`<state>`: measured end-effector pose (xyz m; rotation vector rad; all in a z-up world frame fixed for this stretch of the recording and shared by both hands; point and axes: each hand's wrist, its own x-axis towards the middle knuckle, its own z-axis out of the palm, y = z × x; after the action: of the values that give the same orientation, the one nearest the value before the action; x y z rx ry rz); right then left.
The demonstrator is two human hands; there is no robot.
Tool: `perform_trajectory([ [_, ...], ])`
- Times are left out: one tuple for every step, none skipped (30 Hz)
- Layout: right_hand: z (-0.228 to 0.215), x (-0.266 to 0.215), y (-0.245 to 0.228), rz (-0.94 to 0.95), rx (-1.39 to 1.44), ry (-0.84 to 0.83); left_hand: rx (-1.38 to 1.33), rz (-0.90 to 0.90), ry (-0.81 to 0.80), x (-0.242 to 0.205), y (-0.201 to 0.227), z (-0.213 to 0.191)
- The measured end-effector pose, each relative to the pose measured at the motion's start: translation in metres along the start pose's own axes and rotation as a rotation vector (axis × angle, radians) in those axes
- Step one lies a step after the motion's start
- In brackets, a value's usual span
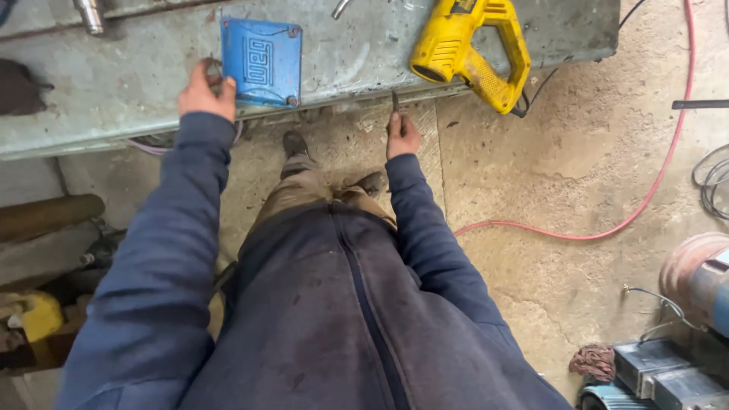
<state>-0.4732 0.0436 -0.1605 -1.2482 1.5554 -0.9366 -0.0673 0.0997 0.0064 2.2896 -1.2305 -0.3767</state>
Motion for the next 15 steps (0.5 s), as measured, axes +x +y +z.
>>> perform_trajectory([
  [-0.004, -0.01, 0.01, 0.055, -0.133, -0.029, -0.08, 0.036, 0.01, -0.016, 0.005, -0.006],
  [-0.015, -0.026, 0.023, 0.056, -0.134, -0.029, -0.08, 0.036, 0.009, -0.03, 0.006, -0.01],
  [-0.026, -0.043, 0.036, 0.082, -0.14, -0.064, -0.121, 0.044, 0.001, -0.045, 0.008, -0.015],
  [-0.034, -0.051, 0.047, 0.098, -0.145, -0.108, -0.163, 0.049, 0.008, -0.057, 0.009, -0.019],
  [-0.031, -0.042, 0.018, 0.087, -0.144, -0.117, -0.164, 0.044, 0.021, -0.057, 0.004, -0.016],
  [-0.037, -0.052, -0.006, 0.118, -0.052, -0.162, -0.203, -0.009, -0.041, -0.072, -0.003, -0.014],
  [-0.044, -0.062, -0.03, 0.15, 0.042, -0.204, -0.242, -0.063, -0.103, -0.087, -0.009, -0.012],
  [-0.04, -0.044, -0.048, 0.143, 0.042, -0.206, -0.245, -0.062, -0.096, -0.088, -0.022, 0.001],
  [-0.036, -0.026, -0.067, 0.181, 0.137, -0.238, -0.225, -0.049, -0.16, -0.089, -0.033, 0.013],
  [-0.033, -0.015, -0.084, 0.228, 0.232, -0.268, -0.202, -0.038, -0.231, -0.093, -0.046, 0.023],
  [-0.034, -0.006, -0.094, 0.229, 0.231, -0.269, -0.202, -0.04, -0.232, -0.097, -0.051, 0.03],
  [-0.035, 0.003, -0.105, 0.272, 0.245, -0.293, -0.185, -0.018, -0.311, -0.1, -0.055, 0.038],
  [-0.035, 0.013, -0.115, 0.316, 0.259, -0.317, -0.167, 0.003, -0.389, -0.103, -0.059, 0.045],
  [-0.036, 0.023, -0.096, 0.312, 0.26, -0.315, -0.169, 0.008, -0.388, -0.102, -0.056, 0.046],
  [-0.036, 0.034, -0.076, 0.261, 0.202, -0.352, -0.179, 0.012, -0.448, -0.101, -0.053, 0.046],
])
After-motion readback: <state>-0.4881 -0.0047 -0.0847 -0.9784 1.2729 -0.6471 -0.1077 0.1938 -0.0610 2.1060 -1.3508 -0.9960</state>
